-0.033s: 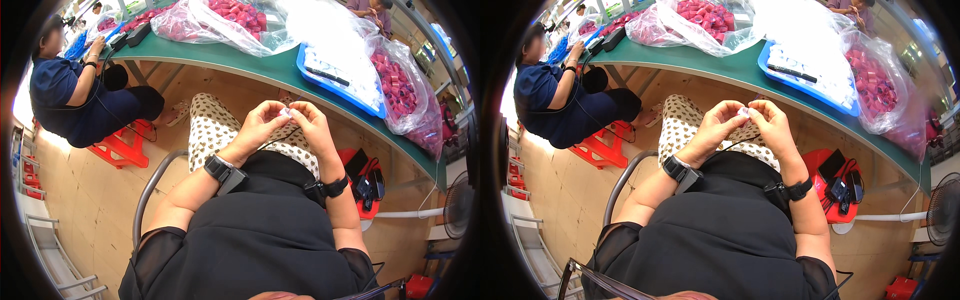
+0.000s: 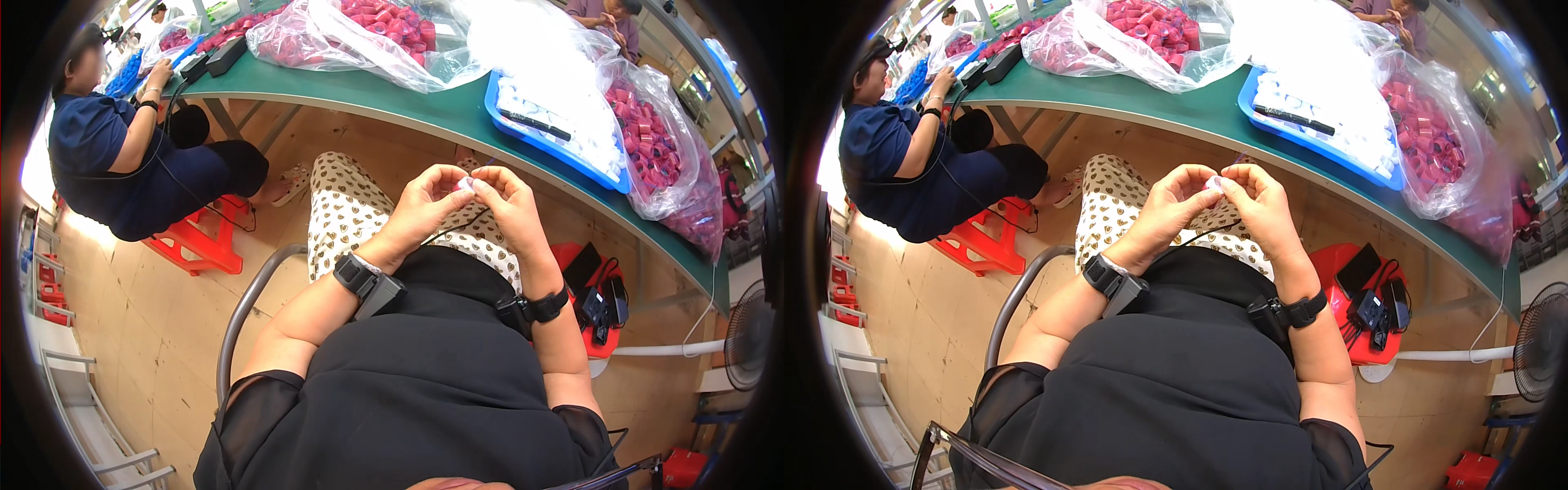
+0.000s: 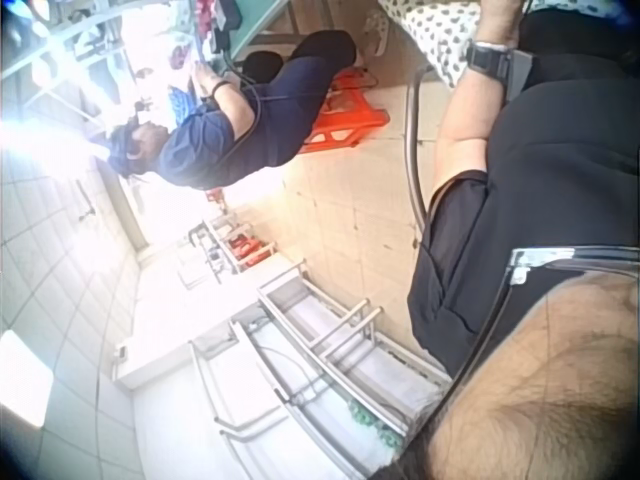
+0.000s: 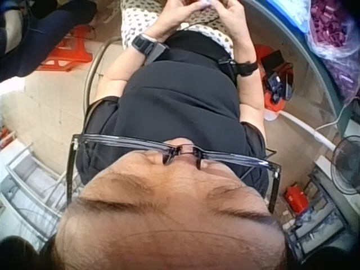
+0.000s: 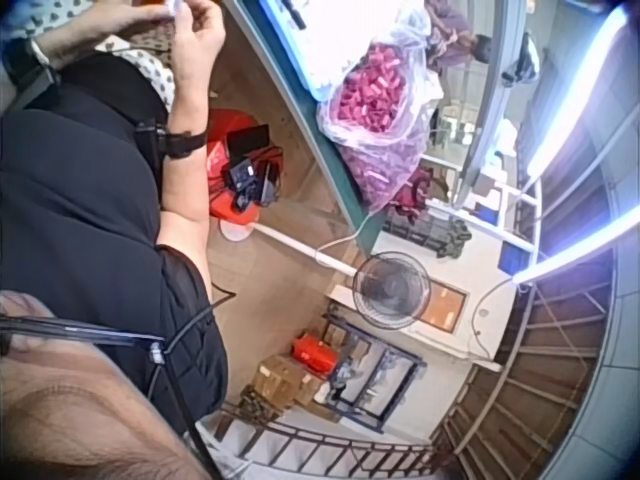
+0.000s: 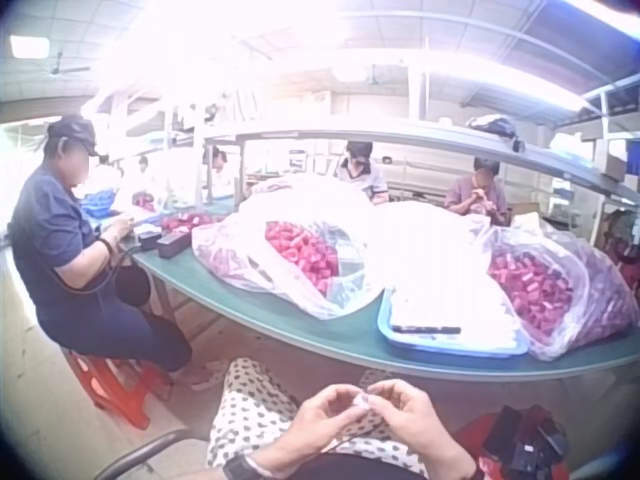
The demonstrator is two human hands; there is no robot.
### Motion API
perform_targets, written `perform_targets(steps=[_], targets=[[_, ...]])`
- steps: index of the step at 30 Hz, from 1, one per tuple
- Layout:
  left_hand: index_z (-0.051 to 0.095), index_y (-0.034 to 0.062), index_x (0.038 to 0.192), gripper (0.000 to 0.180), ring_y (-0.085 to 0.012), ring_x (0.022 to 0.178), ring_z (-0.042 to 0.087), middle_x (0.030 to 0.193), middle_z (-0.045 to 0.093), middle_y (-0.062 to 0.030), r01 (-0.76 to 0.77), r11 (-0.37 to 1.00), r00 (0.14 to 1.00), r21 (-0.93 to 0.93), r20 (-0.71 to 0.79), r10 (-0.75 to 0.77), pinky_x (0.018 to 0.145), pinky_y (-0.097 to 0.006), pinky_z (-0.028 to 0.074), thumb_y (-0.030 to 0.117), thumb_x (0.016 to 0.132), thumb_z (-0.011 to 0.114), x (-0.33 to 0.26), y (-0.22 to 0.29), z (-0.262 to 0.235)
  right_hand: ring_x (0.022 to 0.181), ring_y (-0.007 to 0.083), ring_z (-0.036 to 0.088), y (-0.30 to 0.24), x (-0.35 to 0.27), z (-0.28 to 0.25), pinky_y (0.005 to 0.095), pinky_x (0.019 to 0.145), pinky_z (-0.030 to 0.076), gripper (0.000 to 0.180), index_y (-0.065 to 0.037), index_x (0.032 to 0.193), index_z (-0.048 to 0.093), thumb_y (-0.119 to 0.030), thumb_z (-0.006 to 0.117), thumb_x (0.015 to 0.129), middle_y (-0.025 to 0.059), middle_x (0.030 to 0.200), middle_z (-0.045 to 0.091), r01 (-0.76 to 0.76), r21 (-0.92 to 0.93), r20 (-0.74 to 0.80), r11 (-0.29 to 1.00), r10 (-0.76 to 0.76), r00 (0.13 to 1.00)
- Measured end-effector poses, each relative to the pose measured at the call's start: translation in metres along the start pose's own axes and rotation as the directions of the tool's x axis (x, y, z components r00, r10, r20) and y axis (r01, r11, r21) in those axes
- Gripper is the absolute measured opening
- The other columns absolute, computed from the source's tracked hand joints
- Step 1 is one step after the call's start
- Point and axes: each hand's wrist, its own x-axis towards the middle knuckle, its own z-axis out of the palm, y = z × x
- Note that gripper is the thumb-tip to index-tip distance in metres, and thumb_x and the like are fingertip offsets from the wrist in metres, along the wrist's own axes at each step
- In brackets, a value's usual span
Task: The person is manually assembling small plastic components by inserting white inner parts into pink outer caps at a factory workbench.
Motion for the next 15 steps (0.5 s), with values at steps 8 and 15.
perform_targets(steps=[8, 15], targets=[[0.055, 0.0012, 0.114, 0.030, -0.0111, 0.096, 0.058, 0.106, 0.060, -0.0051, -0.006, 0.999, 0.999, 0.046, 0.038, 0.004, 0.087, -0.027, 0.048, 0.012, 0.087, 0.066, 0.000, 0.000, 0.001, 0.073, 0.0072, 0.058, 0.003, -0.002, -0.001, 0.0245, 0.066, 0.047, 0.007, 0.000, 0.086, 0.062, -0.007, 0.062, 0.087, 0.0033, 0.076, 0.064, 0.114, -0.262, -0.072, 0.958, -0.138, 0.988], [0.054, -0.0008, 0.116, 0.033, -0.0158, 0.093, 0.062, 0.105, 0.061, -0.0093, 0.324, 0.855, 0.941, -0.405, 0.227, -0.249, 0.085, -0.028, 0.053, 0.024, 0.094, 0.057, 0.002, -0.013, -0.015, 0.067, 0.0169, 0.059, -0.008, -0.006, 0.004, 0.0279, 0.062, 0.047, 0.004, 0.001, 0.084, 0.058, -0.002, 0.060, 0.084, 0.0088, 0.075, 0.060, 0.249, -0.448, -0.035, 0.859, -0.296, 0.955]])
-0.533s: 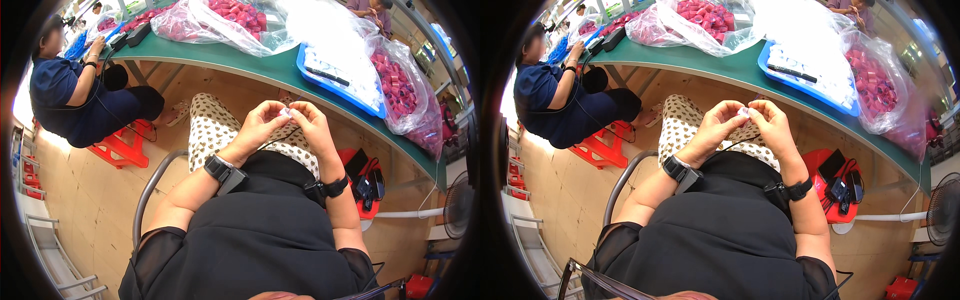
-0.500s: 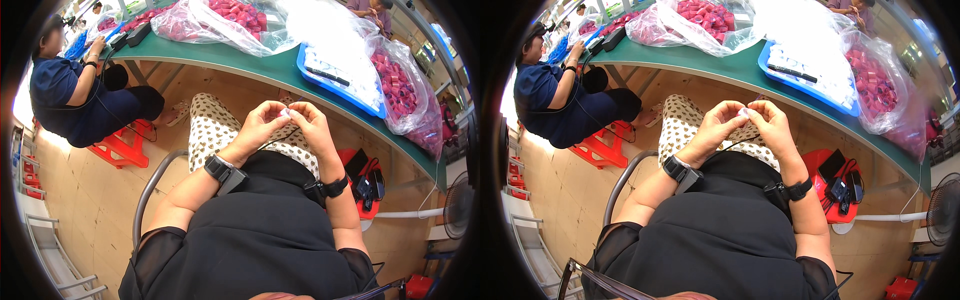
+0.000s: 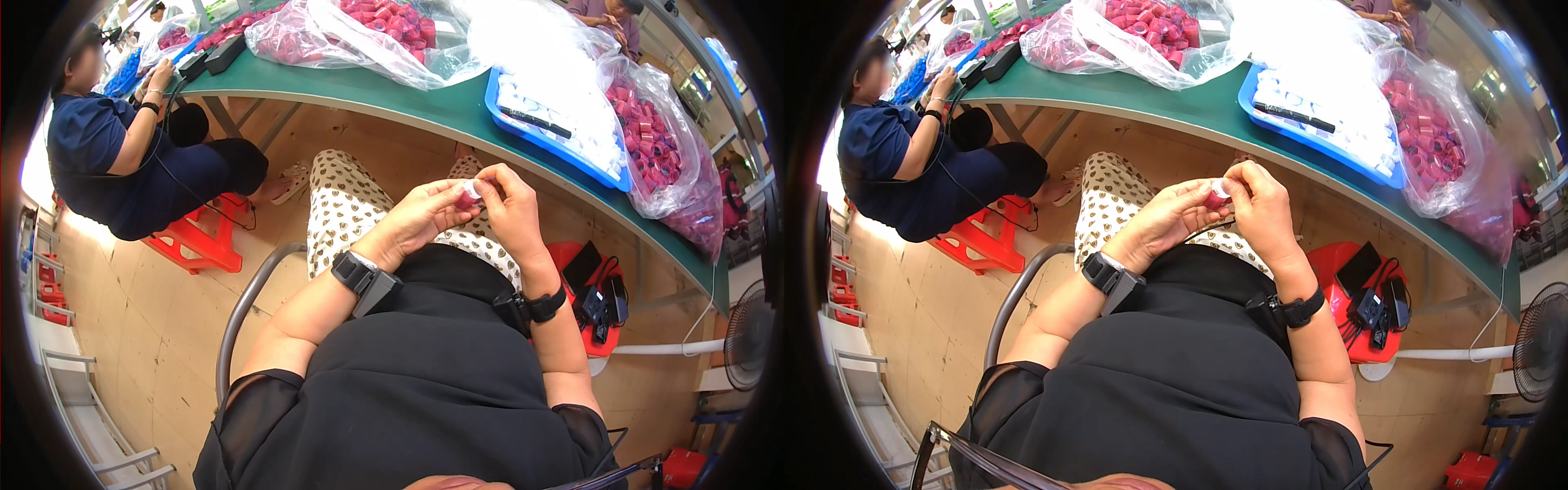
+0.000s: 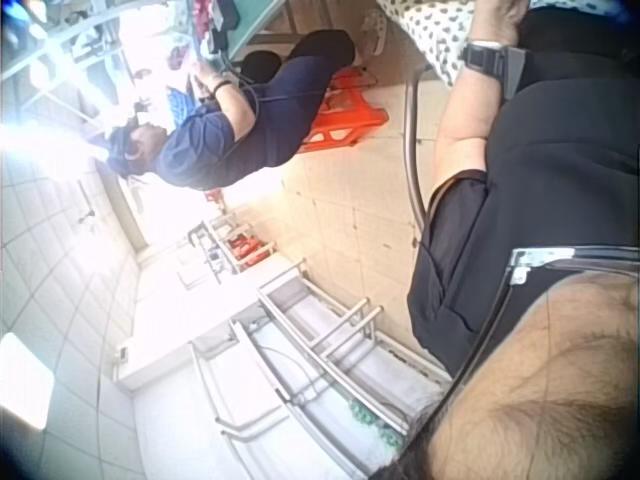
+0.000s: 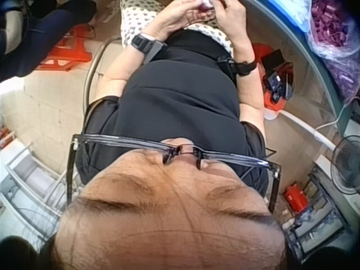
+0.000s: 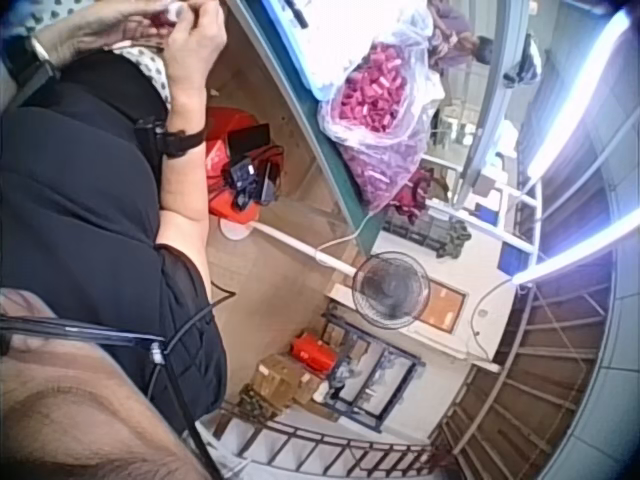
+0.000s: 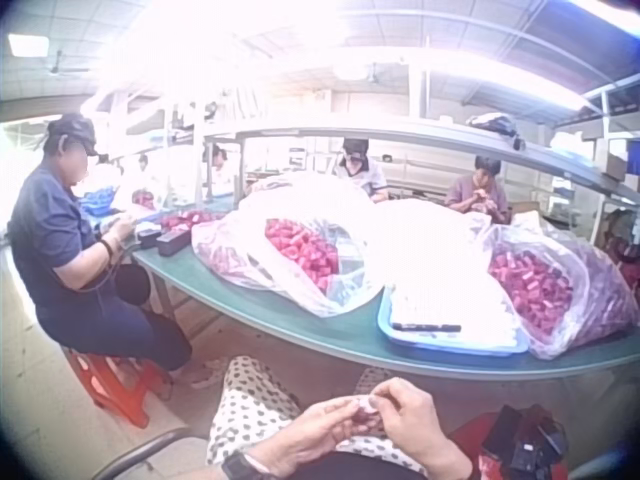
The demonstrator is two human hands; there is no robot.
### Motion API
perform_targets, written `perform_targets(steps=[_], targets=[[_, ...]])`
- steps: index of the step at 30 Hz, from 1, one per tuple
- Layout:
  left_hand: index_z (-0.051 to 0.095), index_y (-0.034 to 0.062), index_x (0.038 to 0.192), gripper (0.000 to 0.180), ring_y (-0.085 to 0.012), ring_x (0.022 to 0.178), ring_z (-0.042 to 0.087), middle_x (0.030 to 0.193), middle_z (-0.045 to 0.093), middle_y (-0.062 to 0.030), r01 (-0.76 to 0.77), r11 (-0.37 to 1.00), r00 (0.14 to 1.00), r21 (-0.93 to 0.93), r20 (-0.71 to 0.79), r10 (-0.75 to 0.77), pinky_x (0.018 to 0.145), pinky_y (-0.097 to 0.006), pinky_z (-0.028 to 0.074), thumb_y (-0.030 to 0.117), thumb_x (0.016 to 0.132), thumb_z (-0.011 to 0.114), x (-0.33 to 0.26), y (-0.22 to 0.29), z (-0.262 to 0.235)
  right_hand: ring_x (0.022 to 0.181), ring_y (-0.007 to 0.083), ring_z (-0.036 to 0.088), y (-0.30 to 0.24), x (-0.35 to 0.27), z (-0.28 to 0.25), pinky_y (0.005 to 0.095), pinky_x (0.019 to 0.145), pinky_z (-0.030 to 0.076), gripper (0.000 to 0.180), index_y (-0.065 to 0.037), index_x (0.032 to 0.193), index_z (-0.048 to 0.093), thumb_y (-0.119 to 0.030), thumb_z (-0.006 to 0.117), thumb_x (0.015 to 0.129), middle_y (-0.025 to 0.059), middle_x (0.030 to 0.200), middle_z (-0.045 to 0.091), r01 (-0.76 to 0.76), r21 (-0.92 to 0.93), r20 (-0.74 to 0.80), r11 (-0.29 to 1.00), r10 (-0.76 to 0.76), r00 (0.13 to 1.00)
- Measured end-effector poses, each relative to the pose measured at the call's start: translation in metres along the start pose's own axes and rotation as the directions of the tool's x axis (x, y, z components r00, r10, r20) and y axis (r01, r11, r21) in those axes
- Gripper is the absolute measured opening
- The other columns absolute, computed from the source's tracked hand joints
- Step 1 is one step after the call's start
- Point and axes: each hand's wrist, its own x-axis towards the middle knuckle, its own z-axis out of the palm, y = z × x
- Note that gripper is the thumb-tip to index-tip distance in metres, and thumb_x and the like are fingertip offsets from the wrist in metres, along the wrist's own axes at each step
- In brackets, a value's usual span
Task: The person is manually assembling small plastic components by inserting white inner parts into pink outer caps at a factory workbench.
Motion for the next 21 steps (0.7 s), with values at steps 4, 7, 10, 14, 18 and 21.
perform_targets(steps=[4, 7, 10, 14, 18, 21], targets=[[0.058, 0.0010, 0.108, 0.027, -0.0116, 0.082, 0.060, 0.096, 0.062, -0.0053, 0.010, 1.000, 0.998, 0.017, -0.056, -0.009, 0.076, -0.024, 0.052, 0.024, 0.095, 0.055, 0.000, 0.001, 0.001, 0.067, 0.0258, 0.058, 0.002, 0.002, -0.002, 0.0319, 0.062, 0.046, 0.005, 0.001, 0.086, 0.057, -0.001, 0.061, 0.083, 0.0124, 0.078, 0.058, 0.226, -0.187, 0.050, 0.956, -0.221, 0.974], [0.058, 0.0018, 0.109, 0.027, -0.0094, 0.078, 0.057, 0.095, 0.061, -0.0037, 0.025, 1.000, 0.998, -0.003, -0.055, -0.025, 0.073, -0.022, 0.050, 0.025, 0.095, 0.054, 0.000, 0.001, -0.001, 0.068, 0.0280, 0.057, -0.001, 0.002, -0.001, 0.0338, 0.062, 0.047, 0.006, 0.000, 0.086, 0.057, -0.002, 0.061, 0.083, 0.0128, 0.077, 0.058, 0.299, -0.223, 0.060, 0.928, -0.293, 0.954], [0.057, 0.0018, 0.114, 0.031, -0.0083, 0.079, 0.054, 0.097, 0.060, -0.0025, 0.006, 0.999, 0.999, -0.047, -0.034, -0.007, 0.072, -0.022, 0.048, 0.026, 0.096, 0.053, -0.001, 0.001, 0.002, 0.068, 0.0302, 0.058, -0.007, 0.002, -0.002, 0.0360, 0.061, 0.047, 0.006, -0.001, 0.085, 0.058, -0.003, 0.062, 0.082, 0.0131, 0.076, 0.058, 0.302, -0.224, 0.046, 0.927, -0.299, 0.953], [0.055, 0.0024, 0.119, 0.033, -0.0080, 0.078, 0.052, 0.095, 0.059, -0.0002, -0.010, 0.986, 0.999, -0.168, 0.043, 0.017, 0.069, -0.021, 0.046, 0.027, 0.098, 0.049, 0.000, 0.003, 0.005, 0.067, 0.0279, 0.059, -0.022, 0.000, -0.003, 0.0352, 0.061, 0.048, 0.007, -0.001, 0.087, 0.061, -0.005, 0.064, 0.081, 0.0119, 0.077, 0.059, 0.246, -0.193, 0.056, 0.950, -0.239, 0.969], [0.056, 0.0023, 0.117, 0.034, -0.0082, 0.077, 0.051, 0.092, 0.058, -0.0001, 0.062, 0.960, 0.998, -0.274, 0.029, -0.056, 0.067, -0.022, 0.045, 0.029, 0.098, 0.049, 0.000, 0.000, 0.001, 0.067, 0.0276, 0.059, -0.022, -0.001, -0.003, 0.0353, 0.061, 0.048, 0.007, -0.001, 0.086, 0.062, -0.005, 0.064, 0.081, 0.0115, 0.076, 0.060, 0.246, -0.182, 0.052, 0.952, -0.240, 0.969], [0.057, 0.0019, 0.111, 0.035, -0.0083, 0.076, 0.051, 0.090, 0.057, -0.0005, 0.072, 0.948, 0.997, -0.309, -0.012, -0.079, 0.065, -0.021, 0.044, 0.033, 0.097, 0.049, 0.001, -0.003, -0.001, 0.068, 0.0288, 0.059, -0.019, -0.002, -0.003, 0.0361, 0.062, 0.048, 0.007, -0.001, 0.084, 0.060, -0.006, 0.064, 0.081, 0.0122, 0.077, 0.060, 0.236, -0.197, 0.052, 0.952, -0.230, 0.972]])
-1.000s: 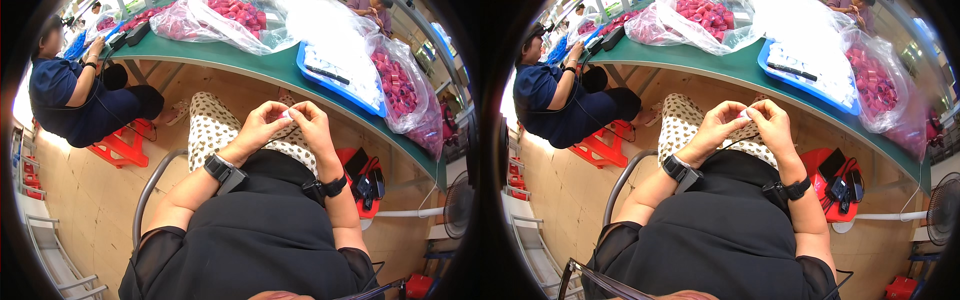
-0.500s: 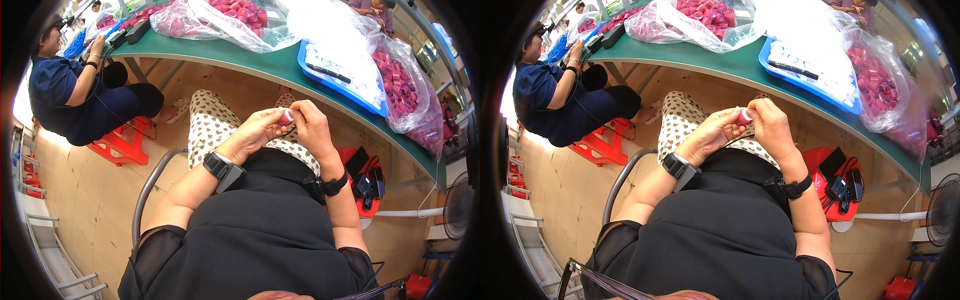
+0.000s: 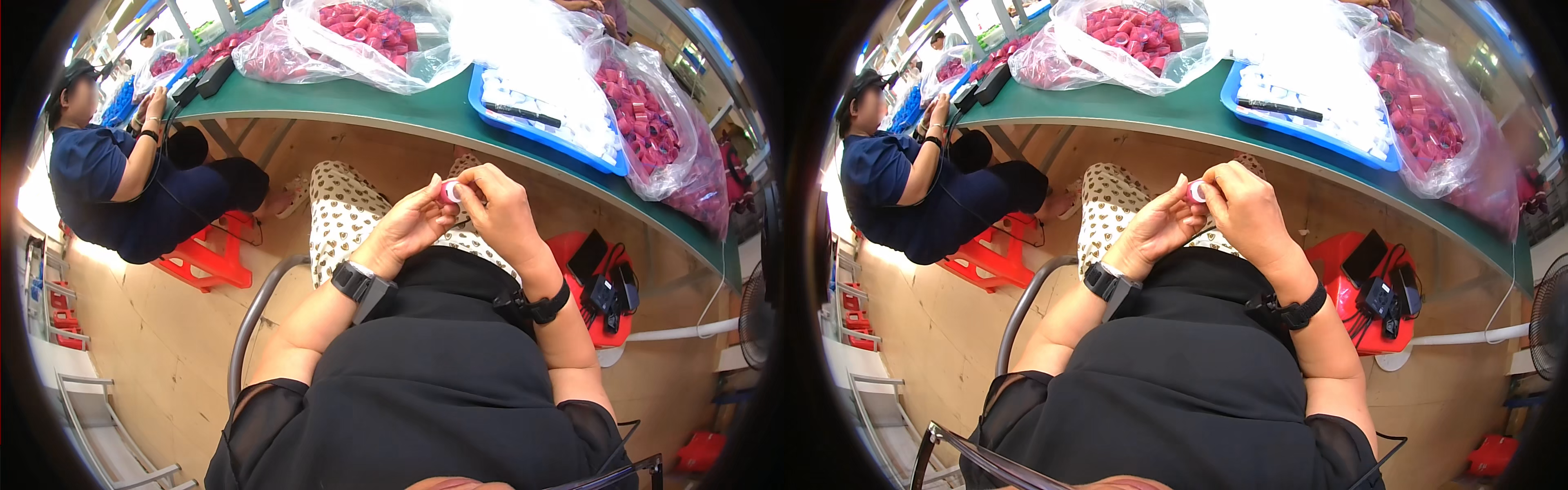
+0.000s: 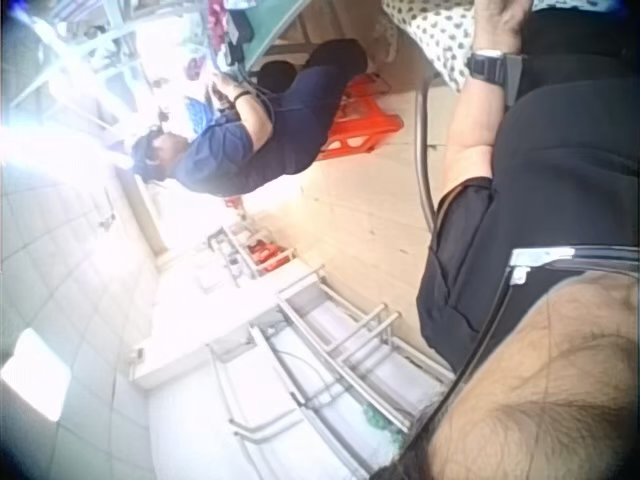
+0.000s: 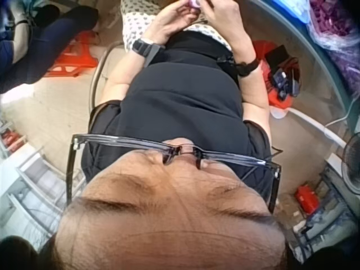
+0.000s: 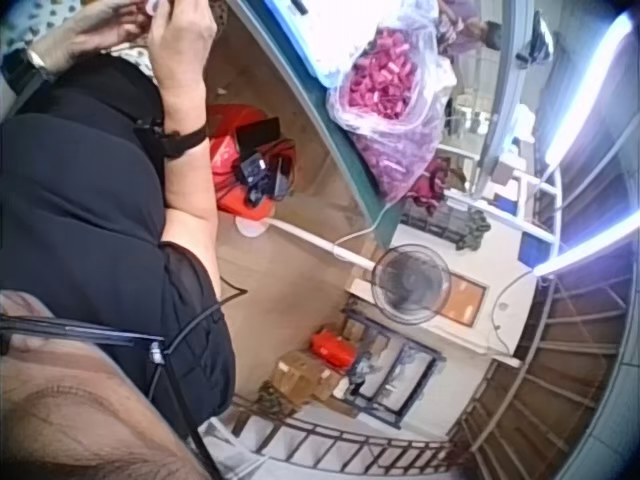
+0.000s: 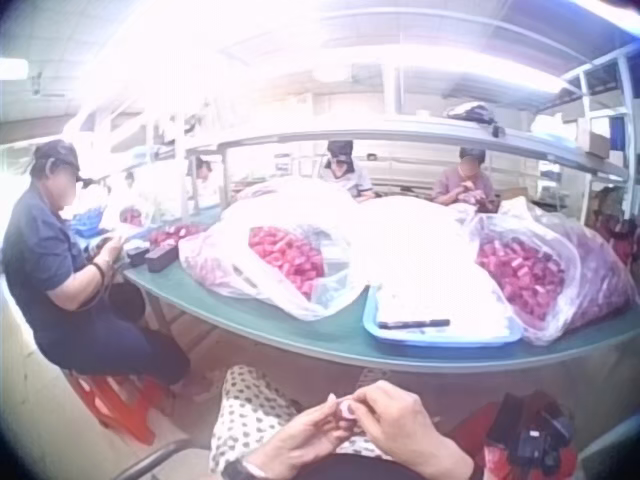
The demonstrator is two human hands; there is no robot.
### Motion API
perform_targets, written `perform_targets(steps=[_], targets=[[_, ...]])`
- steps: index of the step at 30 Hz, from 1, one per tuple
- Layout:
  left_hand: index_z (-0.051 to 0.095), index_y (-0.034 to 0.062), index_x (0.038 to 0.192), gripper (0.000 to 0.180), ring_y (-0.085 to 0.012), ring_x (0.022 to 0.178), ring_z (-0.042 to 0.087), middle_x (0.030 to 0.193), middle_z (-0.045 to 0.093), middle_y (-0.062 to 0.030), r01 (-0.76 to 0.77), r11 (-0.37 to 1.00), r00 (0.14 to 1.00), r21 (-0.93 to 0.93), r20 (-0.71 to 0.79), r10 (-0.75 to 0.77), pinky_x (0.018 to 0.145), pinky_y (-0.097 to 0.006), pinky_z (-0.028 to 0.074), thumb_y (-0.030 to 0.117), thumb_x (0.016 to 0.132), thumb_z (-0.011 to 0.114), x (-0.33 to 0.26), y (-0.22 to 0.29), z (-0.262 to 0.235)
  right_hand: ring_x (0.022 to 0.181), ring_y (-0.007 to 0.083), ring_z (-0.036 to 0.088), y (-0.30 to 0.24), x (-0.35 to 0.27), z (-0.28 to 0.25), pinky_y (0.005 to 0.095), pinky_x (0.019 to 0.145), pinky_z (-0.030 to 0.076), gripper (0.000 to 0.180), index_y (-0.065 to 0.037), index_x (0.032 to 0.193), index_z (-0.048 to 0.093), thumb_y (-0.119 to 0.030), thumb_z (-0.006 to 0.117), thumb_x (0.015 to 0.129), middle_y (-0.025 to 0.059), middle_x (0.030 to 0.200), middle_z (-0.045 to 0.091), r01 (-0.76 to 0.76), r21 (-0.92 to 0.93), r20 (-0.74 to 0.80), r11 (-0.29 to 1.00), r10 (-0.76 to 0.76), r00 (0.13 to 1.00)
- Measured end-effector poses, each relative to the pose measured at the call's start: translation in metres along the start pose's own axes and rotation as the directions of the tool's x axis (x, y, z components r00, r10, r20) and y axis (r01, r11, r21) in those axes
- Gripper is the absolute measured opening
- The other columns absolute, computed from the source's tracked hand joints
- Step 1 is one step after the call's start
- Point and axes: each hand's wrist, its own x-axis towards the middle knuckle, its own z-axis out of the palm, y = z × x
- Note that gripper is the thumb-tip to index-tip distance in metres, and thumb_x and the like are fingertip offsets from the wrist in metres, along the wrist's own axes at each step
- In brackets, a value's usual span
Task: The person is manually assembling small plastic components by inserting white inner parts into pink outer caps at a factory workbench.
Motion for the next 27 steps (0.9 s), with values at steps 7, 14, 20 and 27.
perform_targets(steps=[7, 14, 20, 27], targets=[[0.056, 0.0018, 0.100, 0.036, -0.0095, 0.074, 0.048, 0.088, 0.056, -0.0025, 0.049, 0.997, 0.998, -0.053, 0.046, -0.046, 0.063, -0.021, 0.042, 0.037, 0.097, 0.048, 0.003, 0.000, -0.005, 0.069, 0.0300, 0.060, -0.003, -0.002, 0.004, 0.0375, 0.062, 0.049, 0.010, -0.001, 0.082, 0.058, -0.009, 0.064, 0.081, 0.0133, 0.077, 0.060, -0.074, 0.006, 0.024, 0.997, 0.074, 0.997], [0.055, 0.0033, 0.099, 0.037, -0.0097, 0.071, 0.047, 0.085, 0.055, -0.0015, 0.064, 0.998, 0.998, -0.004, 0.009, -0.064, 0.062, -0.021, 0.042, 0.039, 0.097, 0.047, 0.002, 0.000, 0.002, 0.067, 0.0305, 0.060, -0.007, -0.002, 0.003, 0.0382, 0.061, 0.048, 0.009, -0.001, 0.081, 0.056, -0.007, 0.063, 0.080, 0.0137, 0.075, 0.059, -0.197, 0.061, 0.064, 0.979, 0.193, 0.979], [0.056, 0.0061, 0.091, 0.039, -0.0096, 0.068, 0.047, 0.081, 0.055, -0.0014, 0.082, 0.990, 0.996, 0.112, -0.027, -0.080, 0.060, -0.021, 0.042, 0.043, 0.096, 0.046, 0.006, -0.002, -0.009, 0.068, 0.0312, 0.059, -0.001, -0.002, 0.002, 0.0385, 0.061, 0.048, 0.010, -0.001, 0.078, 0.054, -0.005, 0.062, 0.079, 0.0136, 0.074, 0.058, -0.044, -0.055, 0.102, 0.998, 0.049, 0.994], [0.056, 0.0057, 0.090, 0.038, -0.0114, 0.067, 0.048, 0.080, 0.054, -0.0022, 0.115, 0.986, 0.989, 0.124, -0.108, -0.102, 0.060, -0.023, 0.042, 0.040, 0.098, 0.044, 0.004, -0.001, -0.007, 0.067, 0.0305, 0.060, -0.002, -0.001, -0.001, 0.0380, 0.060, 0.048, 0.010, 0.000, 0.078, 0.054, -0.006, 0.063, 0.079, 0.0141, 0.074, 0.059, -0.165, -0.002, 0.116, 0.986, 0.164, 0.980]])
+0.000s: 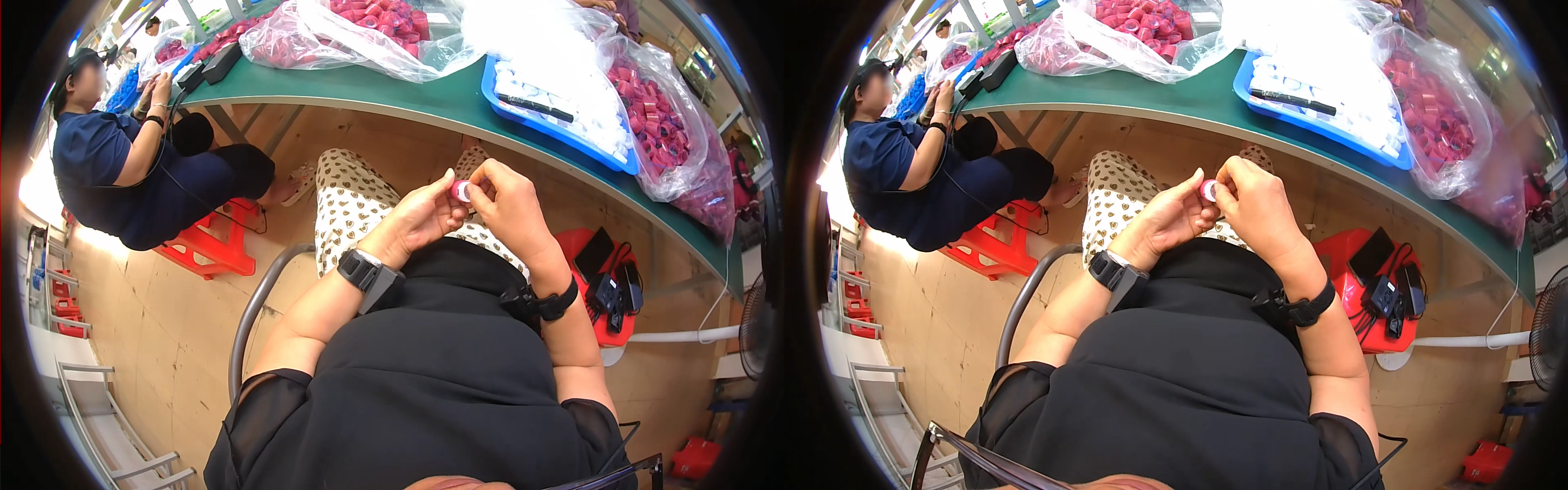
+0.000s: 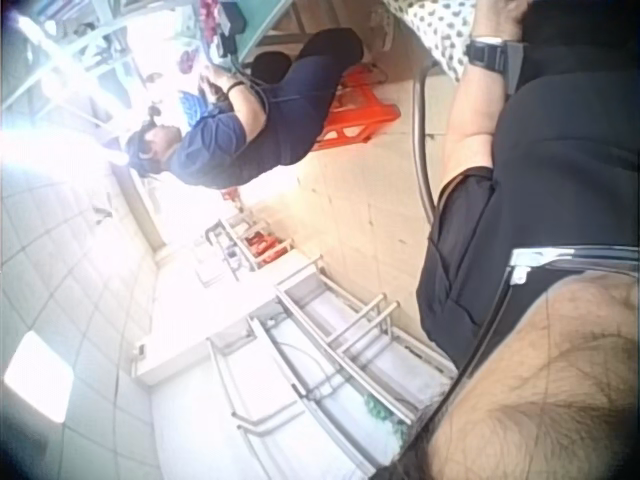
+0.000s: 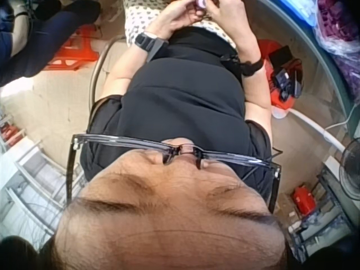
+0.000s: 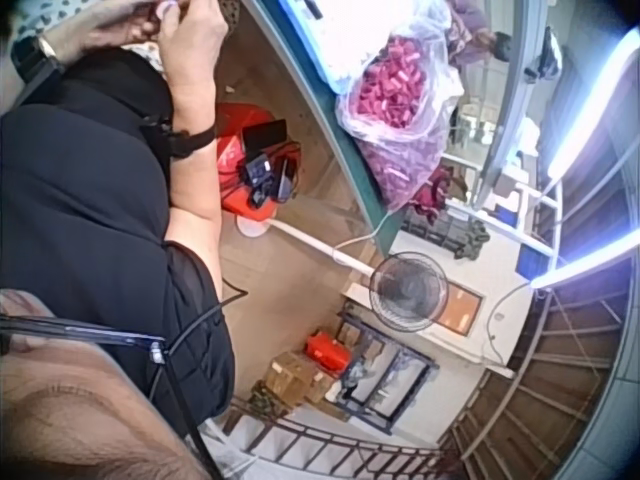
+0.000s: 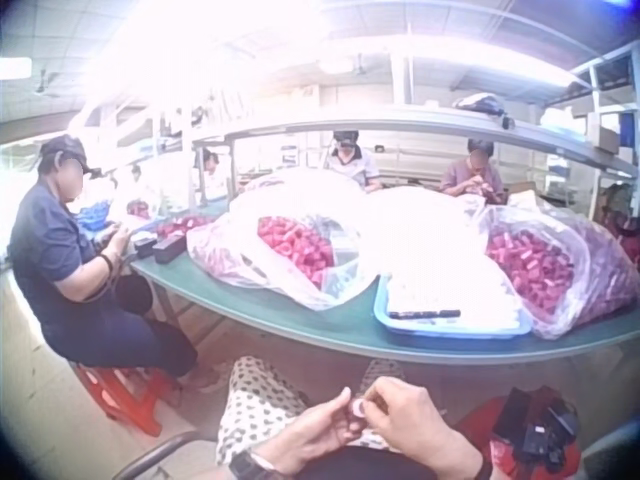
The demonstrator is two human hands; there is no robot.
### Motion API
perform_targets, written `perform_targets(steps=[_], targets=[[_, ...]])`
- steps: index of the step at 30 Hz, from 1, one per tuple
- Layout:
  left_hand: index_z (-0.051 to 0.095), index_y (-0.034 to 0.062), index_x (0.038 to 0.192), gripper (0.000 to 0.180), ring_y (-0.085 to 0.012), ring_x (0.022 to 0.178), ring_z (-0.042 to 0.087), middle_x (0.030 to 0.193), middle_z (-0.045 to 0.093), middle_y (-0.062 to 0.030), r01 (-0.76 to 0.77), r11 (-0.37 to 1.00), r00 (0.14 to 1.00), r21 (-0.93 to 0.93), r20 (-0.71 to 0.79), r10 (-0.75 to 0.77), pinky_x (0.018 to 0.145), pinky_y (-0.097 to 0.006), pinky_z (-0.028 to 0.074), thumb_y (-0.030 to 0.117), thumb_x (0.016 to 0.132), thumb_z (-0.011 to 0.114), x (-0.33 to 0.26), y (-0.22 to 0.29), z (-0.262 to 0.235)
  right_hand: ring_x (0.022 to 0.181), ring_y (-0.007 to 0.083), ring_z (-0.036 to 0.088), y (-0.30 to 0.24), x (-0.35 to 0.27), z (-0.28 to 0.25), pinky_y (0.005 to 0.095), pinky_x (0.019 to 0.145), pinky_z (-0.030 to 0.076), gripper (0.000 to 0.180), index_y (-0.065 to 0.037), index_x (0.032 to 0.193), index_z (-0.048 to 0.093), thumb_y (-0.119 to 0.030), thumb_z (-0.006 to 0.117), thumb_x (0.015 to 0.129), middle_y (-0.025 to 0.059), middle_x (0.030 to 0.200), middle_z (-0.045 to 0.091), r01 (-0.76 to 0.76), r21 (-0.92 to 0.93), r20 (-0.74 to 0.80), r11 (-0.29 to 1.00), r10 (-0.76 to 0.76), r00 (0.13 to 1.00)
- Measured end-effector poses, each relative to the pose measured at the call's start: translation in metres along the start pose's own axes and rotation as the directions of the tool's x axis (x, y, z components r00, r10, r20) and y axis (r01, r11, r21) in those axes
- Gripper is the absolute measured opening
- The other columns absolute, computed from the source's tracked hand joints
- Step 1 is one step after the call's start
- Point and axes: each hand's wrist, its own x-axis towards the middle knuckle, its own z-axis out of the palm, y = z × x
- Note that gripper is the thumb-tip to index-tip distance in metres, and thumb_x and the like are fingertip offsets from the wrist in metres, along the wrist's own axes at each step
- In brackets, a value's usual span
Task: The person is manually assembling small plastic components by inserting white inner parts into pink outer caps at a factory workbench.
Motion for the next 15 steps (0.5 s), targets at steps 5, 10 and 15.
perform_targets(steps=[5, 10, 15], targets=[[0.056, 0.0046, 0.090, 0.036, -0.0124, 0.069, 0.048, 0.082, 0.054, -0.0033, 0.028, 0.998, 0.999, -0.062, 0.032, -0.026, 0.062, -0.024, 0.043, 0.038, 0.098, 0.045, 0.0006, -0.0006, -0.0017, 0.065, 0.0300, 0.060, 0.0009, -0.0004, 0.0030, 0.0379, 0.059, 0.048, 0.011, 0.000, 0.078, 0.055, -0.007, 0.064, 0.078, 0.0146, 0.072, 0.060, -0.067, 0.016, -0.022, 0.998, 0.068, 0.997], [0.057, 0.0042, 0.091, 0.036, -0.0129, 0.072, 0.048, 0.083, 0.054, -0.0034, 0.038, 0.995, 0.997, -0.095, 0.071, -0.031, 0.069, -0.026, 0.044, 0.038, 0.098, 0.046, 0.0031, -0.0035, -0.0063, 0.064, 0.0302, 0.060, 0.0047, -0.0007, 0.0077, 0.0384, 0.059, 0.048, 0.013, 0.000, 0.076, 0.054, -0.007, 0.064, 0.077, 0.0147, 0.071, 0.060, -0.066, -0.031, -0.055, 0.997, 0.065, 0.996], [0.058, 0.0060, 0.093, 0.036, -0.0121, 0.073, 0.049, 0.084, 0.056, -0.0024, -0.004, 1.000, 0.998, -0.021, 0.067, 0.005, 0.072, -0.027, 0.044, 0.040, 0.097, 0.046, 0.0050, -0.0059, -0.0059, 0.064, 0.0312, 0.060, 0.0016, -0.0014, 0.0095, 0.0394, 0.059, 0.048, 0.014, 0.000, 0.078, 0.053, -0.008, 0.064, 0.078, 0.0149, 0.074, 0.061, -0.104, -0.057, -0.049, 0.993, 0.101, 0.994]])
